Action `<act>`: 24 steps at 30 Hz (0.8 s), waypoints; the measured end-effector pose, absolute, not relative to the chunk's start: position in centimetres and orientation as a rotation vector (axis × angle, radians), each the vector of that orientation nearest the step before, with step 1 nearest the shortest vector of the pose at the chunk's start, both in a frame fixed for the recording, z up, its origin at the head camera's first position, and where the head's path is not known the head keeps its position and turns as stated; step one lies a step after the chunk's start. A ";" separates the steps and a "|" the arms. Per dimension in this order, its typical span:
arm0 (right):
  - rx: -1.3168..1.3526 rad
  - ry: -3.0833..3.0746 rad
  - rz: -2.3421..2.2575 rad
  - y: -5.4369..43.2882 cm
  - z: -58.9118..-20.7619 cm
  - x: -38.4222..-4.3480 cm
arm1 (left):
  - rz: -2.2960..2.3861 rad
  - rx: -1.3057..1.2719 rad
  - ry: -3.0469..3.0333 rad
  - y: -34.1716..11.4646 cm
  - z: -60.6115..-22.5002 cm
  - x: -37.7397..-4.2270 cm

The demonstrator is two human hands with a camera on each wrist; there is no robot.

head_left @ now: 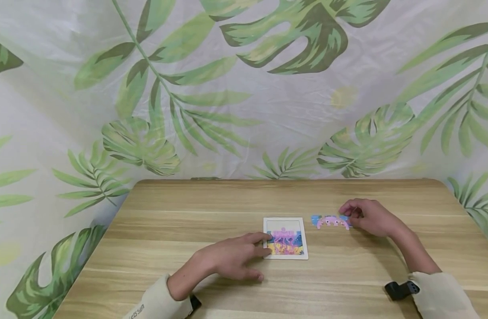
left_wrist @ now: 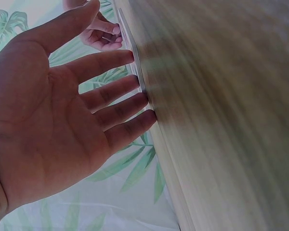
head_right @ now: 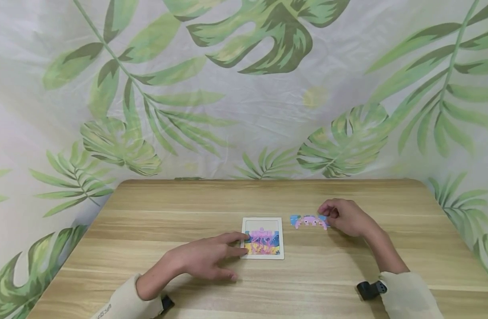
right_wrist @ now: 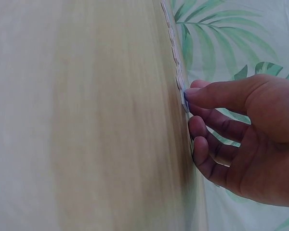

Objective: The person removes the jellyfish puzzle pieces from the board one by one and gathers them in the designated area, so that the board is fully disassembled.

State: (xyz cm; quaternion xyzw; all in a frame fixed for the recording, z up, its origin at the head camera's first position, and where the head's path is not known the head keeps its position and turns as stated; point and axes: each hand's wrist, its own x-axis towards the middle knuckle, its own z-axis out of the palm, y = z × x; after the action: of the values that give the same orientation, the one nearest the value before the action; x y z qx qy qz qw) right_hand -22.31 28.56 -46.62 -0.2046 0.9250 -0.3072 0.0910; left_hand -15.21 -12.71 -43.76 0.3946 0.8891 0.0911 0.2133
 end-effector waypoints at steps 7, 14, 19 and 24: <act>-0.626 2.739 -0.936 28.7 -46.7 -22.3 | 0.262 1.094 2.469 -12.7 -43.7 -15.2; -0.615 2.738 -0.937 28.6 -46.6 -22.2 | 0.258 1.099 2.470 -12.8 -43.7 -15.2; -0.629 2.761 -0.923 28.1 -46.2 -22.0 | 0.255 1.095 2.469 -12.8 -43.7 -15.2; -0.642 2.739 -0.960 27.0 -45.7 -21.8 | 0.248 1.105 2.474 -12.8 -43.7 -15.3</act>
State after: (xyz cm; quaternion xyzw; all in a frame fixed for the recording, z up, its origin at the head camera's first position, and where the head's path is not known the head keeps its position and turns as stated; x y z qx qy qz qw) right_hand -21.83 26.96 -45.69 -0.2154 0.9181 -0.3217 0.0846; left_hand -15.26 -12.75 -43.69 0.3972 0.8893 0.0893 0.2085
